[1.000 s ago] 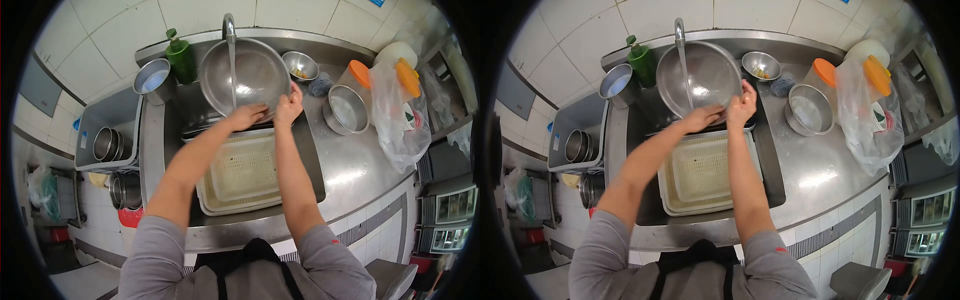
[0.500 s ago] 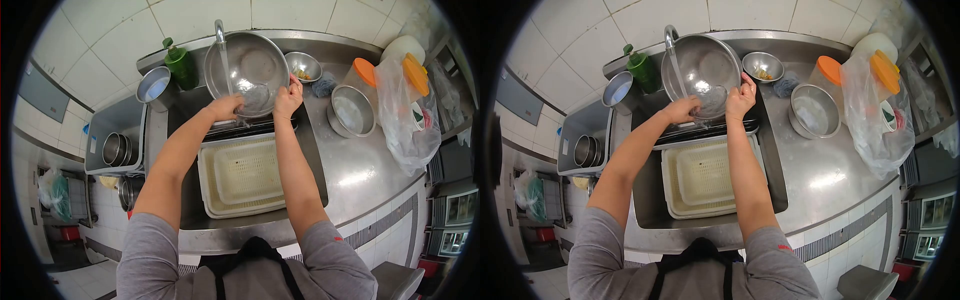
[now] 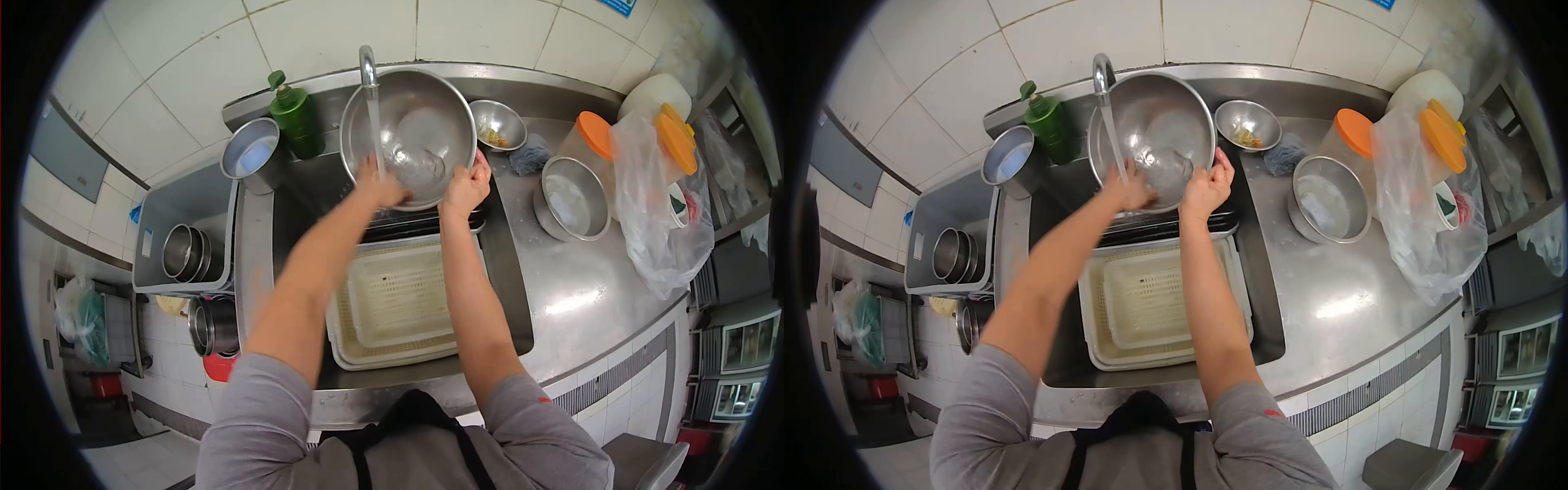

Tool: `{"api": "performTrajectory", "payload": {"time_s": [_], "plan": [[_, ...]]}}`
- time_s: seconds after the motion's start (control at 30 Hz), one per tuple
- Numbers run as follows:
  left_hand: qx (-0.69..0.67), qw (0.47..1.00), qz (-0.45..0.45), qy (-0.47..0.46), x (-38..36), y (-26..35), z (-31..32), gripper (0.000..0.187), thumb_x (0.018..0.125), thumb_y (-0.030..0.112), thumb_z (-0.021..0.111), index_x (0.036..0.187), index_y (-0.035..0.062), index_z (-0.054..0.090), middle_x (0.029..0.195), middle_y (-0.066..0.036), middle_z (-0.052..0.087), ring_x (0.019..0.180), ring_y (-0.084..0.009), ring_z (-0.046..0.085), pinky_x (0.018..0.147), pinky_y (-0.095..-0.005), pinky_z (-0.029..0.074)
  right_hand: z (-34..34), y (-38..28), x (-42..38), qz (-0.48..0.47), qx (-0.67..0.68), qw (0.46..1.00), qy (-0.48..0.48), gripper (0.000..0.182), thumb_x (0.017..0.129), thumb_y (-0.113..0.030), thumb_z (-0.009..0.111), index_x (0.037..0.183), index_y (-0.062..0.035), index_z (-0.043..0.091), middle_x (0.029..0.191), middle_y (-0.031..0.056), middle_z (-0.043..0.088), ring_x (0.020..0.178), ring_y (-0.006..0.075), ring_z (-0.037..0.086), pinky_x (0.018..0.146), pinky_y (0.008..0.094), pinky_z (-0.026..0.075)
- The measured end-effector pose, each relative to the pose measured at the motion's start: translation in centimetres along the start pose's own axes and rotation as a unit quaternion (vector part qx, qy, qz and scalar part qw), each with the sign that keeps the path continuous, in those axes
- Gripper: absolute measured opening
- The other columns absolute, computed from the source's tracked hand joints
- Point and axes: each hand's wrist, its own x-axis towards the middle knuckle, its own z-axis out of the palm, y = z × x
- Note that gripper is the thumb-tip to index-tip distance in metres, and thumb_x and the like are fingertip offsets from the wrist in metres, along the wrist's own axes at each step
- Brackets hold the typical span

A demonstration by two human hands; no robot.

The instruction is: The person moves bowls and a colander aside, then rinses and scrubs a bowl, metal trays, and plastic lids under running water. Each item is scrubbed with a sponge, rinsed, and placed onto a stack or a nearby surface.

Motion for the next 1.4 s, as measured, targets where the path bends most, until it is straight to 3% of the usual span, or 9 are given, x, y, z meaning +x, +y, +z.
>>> {"api": "performTrajectory", "payload": {"time_s": [0.23, 0.47, 0.53, 0.67, 0.87, 0.93, 1.2, 1.3, 1.4], "plan": [[-0.531, 0.823, 0.177, 0.097, 0.1, 5.7, 2.5, 0.057, 0.089, 0.045, 0.029, 0.132, 0.0073, 0.032, 0.133, -0.026, 0.031, 0.124, -0.0358, 0.032, 0.100, -0.0368, 0.030, -0.6, 1.4, -1.9, 0.163, 0.105, 0.980, -0.044, 0.017, 0.063, 0.011, 0.047, 0.054, 0.0016, 0.036, 0.111, 0.0111, 0.053, 0.084, 0.0132, 0.052, 0.074, 0.0254, 0.043], [0.139, 0.941, 0.273, 0.141, -2.8, -8.6, 3.0, 0.038, 0.074, 0.016, 0.050, 0.111, 0.0068, 0.054, 0.114, -0.017, 0.053, 0.105, -0.0299, 0.052, 0.088, -0.0372, 0.043, -2.1, 0.7, 2.4, 0.103, 0.029, 0.985, -0.139, 0.013, 0.060, 0.009, 0.047, 0.054, 0.0023, 0.038, 0.109, 0.0122, 0.055, 0.082, 0.0126, 0.052, 0.072, 0.0236, 0.041], [0.212, 0.850, 0.341, 0.340, -2.3, -12.3, 2.3, 0.031, 0.073, 0.015, 0.049, 0.101, 0.0079, 0.059, 0.099, -0.014, 0.059, 0.098, -0.0276, 0.055, 0.084, -0.0368, 0.045, -0.9, -1.0, 3.0, 0.096, 0.018, 0.980, -0.173, 0.010, 0.062, 0.008, 0.048, 0.055, 0.0018, 0.044, 0.103, 0.0125, 0.058, 0.084, 0.0139, 0.052, 0.072, 0.0243, 0.041], [0.088, 0.903, 0.388, 0.160, -4.3, -9.6, 4.5, 0.022, 0.071, 0.013, 0.051, 0.090, 0.0074, 0.061, 0.086, -0.008, 0.063, 0.087, -0.0252, 0.060, 0.076, -0.0348, 0.048, 1.1, -1.7, 7.2, 0.250, -0.051, 0.910, -0.329, 0.001, 0.068, 0.000, 0.053, 0.070, -0.0004, 0.053, 0.087, 0.0105, 0.059, 0.075, 0.0133, 0.053, 0.064, 0.0235, 0.040], [-0.120, 0.947, 0.244, 0.171, -7.6, 0.2, 5.2, 0.019, 0.075, 0.019, 0.055, 0.086, 0.0036, 0.061, 0.079, -0.014, 0.063, 0.070, -0.0308, 0.061, 0.063, -0.0398, 0.049, -1.9, -5.8, 4.9, -0.113, -0.076, 0.950, -0.281, 0.033, 0.084, -0.027, 0.055, 0.102, 0.0005, 0.055, 0.108, 0.0140, 0.054, 0.105, 0.0200, 0.048, 0.090, 0.0297, 0.036], [-0.281, 0.915, 0.194, 0.215, -7.7, 3.5, 1.9, 0.022, 0.078, 0.022, 0.056, 0.081, -0.0004, 0.060, 0.074, -0.019, 0.061, 0.069, -0.0365, 0.059, 0.061, -0.0437, 0.046, -4.5, -3.9, -1.0, 0.072, 0.100, 0.960, -0.250, 0.047, 0.087, -0.029, 0.049, 0.123, -0.0007, 0.042, 0.124, 0.0179, 0.043, 0.115, 0.0284, 0.041, 0.099, 0.0363, 0.028], [-0.536, 0.789, -0.064, 0.293, -2.3, 9.5, -6.0, 0.030, 0.078, 0.022, 0.058, 0.086, -0.0069, 0.056, 0.081, -0.027, 0.059, 0.080, -0.0376, 0.059, 0.068, -0.0420, 0.045, -5.3, -2.3, -8.1, -0.203, -0.151, 0.958, -0.136, 0.025, 0.074, -0.005, 0.062, 0.074, -0.0051, 0.037, 0.130, 0.0313, 0.025, 0.120, 0.0409, 0.031, 0.101, 0.0492, 0.019], [-0.796, 0.587, 0.093, 0.119, -2.4, 10.3, -4.6, 0.057, 0.084, 0.041, 0.053, 0.115, -0.0059, 0.042, 0.113, -0.016, 0.050, 0.095, -0.0185, 0.048, 0.087, -0.0340, 0.036, -3.8, -3.9, -2.8, 0.001, -0.093, 0.992, -0.086, 0.028, 0.070, 0.006, 0.054, 0.060, -0.0042, 0.031, 0.122, 0.0251, 0.042, 0.113, 0.0310, 0.044, 0.093, 0.0354, 0.033], [-0.633, 0.747, 0.099, -0.177, -4.4, 7.7, -4.0, 0.070, 0.089, 0.057, 0.026, 0.129, 0.0012, 0.036, 0.129, -0.014, 0.041, 0.119, -0.0210, 0.038, 0.099, -0.0306, 0.027, -3.1, -2.7, 1.3, 0.156, 0.081, 0.982, -0.065, 0.022, 0.066, 0.012, 0.047, 0.061, -0.0037, 0.032, 0.118, 0.0216, 0.050, 0.103, 0.0221, 0.052, 0.083, 0.0277, 0.039]]}}
